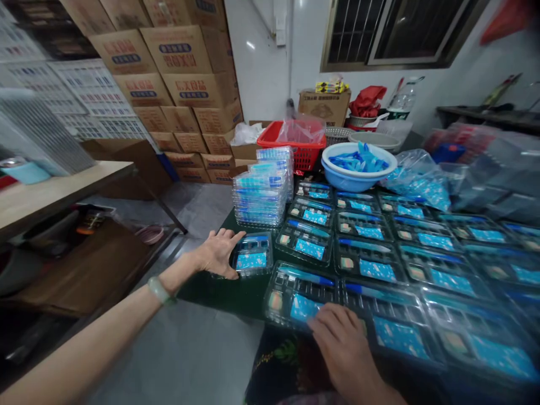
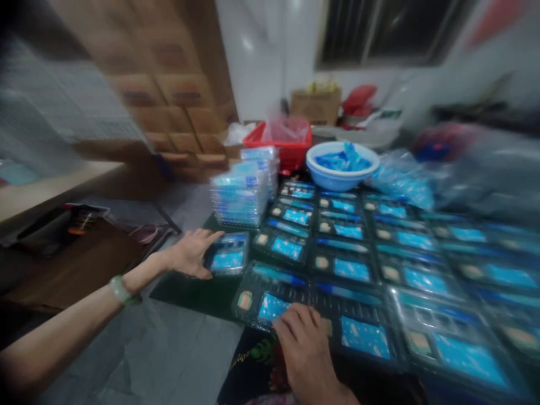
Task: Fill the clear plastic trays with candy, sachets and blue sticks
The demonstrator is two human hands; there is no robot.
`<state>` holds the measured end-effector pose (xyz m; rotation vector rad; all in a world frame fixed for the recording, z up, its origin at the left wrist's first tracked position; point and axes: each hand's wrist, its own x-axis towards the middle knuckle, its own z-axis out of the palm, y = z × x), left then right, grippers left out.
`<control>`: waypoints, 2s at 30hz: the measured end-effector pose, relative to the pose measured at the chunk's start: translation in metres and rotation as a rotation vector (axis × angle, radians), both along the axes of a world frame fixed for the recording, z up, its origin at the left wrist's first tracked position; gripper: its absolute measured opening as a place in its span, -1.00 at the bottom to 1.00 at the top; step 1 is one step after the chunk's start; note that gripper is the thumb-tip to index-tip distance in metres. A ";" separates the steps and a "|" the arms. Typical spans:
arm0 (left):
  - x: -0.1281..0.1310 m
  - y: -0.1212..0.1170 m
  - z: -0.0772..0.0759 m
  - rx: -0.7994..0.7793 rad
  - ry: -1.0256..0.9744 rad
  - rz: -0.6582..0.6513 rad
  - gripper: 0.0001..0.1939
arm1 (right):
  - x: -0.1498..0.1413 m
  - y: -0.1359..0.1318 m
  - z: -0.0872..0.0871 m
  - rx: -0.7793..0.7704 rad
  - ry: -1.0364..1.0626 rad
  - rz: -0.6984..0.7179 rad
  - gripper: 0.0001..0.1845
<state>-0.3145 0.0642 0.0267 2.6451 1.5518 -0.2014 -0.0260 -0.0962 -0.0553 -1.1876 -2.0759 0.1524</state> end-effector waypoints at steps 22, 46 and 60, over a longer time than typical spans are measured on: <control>0.096 -0.068 0.005 -0.035 -0.211 -0.236 0.06 | 0.079 -0.035 0.017 0.090 -0.128 -0.258 -0.75; -0.009 -0.014 -0.004 0.092 0.066 -0.022 0.01 | 0.101 -0.041 -0.017 -0.025 -0.162 -0.242 -0.84; 0.126 -0.017 0.012 0.077 -0.153 -0.378 -0.40 | 0.067 -0.030 0.004 -0.102 -0.057 -0.274 -0.77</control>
